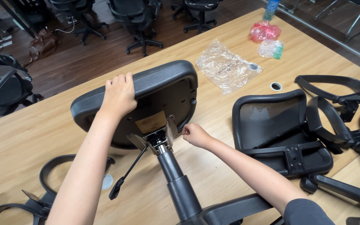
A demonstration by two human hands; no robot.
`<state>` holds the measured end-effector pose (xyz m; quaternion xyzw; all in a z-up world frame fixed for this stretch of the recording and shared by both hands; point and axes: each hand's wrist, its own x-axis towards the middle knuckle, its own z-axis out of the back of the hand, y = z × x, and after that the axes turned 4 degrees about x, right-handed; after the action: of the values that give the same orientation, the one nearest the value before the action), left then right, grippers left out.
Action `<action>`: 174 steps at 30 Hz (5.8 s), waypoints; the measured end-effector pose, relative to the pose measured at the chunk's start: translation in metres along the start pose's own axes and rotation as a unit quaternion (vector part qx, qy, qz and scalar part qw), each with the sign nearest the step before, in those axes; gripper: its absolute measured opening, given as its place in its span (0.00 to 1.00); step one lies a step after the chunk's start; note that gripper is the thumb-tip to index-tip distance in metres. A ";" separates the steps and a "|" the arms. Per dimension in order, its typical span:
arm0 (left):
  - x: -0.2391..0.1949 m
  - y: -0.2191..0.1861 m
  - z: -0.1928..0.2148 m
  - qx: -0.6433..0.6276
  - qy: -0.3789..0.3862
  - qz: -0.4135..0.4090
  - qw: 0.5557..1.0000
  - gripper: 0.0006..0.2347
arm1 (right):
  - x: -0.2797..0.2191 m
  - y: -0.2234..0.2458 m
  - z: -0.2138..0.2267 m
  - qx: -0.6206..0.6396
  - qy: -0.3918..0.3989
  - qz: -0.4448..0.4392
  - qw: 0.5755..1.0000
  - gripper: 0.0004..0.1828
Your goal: The person assembles an office chair on a table. They flip the seat cushion over, align the mounting plate and gas lift mechanism, then pick up screws one at a time and drive them into the seat base using a screwdriver, steadying the seat with the other hand.
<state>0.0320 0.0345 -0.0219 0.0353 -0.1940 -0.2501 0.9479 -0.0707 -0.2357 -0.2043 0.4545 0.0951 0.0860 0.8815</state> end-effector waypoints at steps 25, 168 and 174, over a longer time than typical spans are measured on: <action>0.032 0.023 0.001 -0.030 0.109 0.051 0.992 0.30 | -0.028 0.067 0.026 0.267 -0.127 -0.029 0.955 0.41; -0.496 0.048 0.262 -0.077 -0.369 0.274 0.885 0.14 | -0.329 0.013 -0.290 0.214 -0.350 -0.263 0.873 0.19; -0.474 0.035 0.263 -0.036 -0.335 0.283 0.898 0.17 | -0.287 0.031 -0.265 0.200 -0.356 -0.115 0.906 0.20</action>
<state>-0.4322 0.3047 0.0608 -0.1413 -0.4922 0.0246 0.8586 -0.4158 -0.0785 -0.3037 0.6073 -0.1580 -0.2037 0.7515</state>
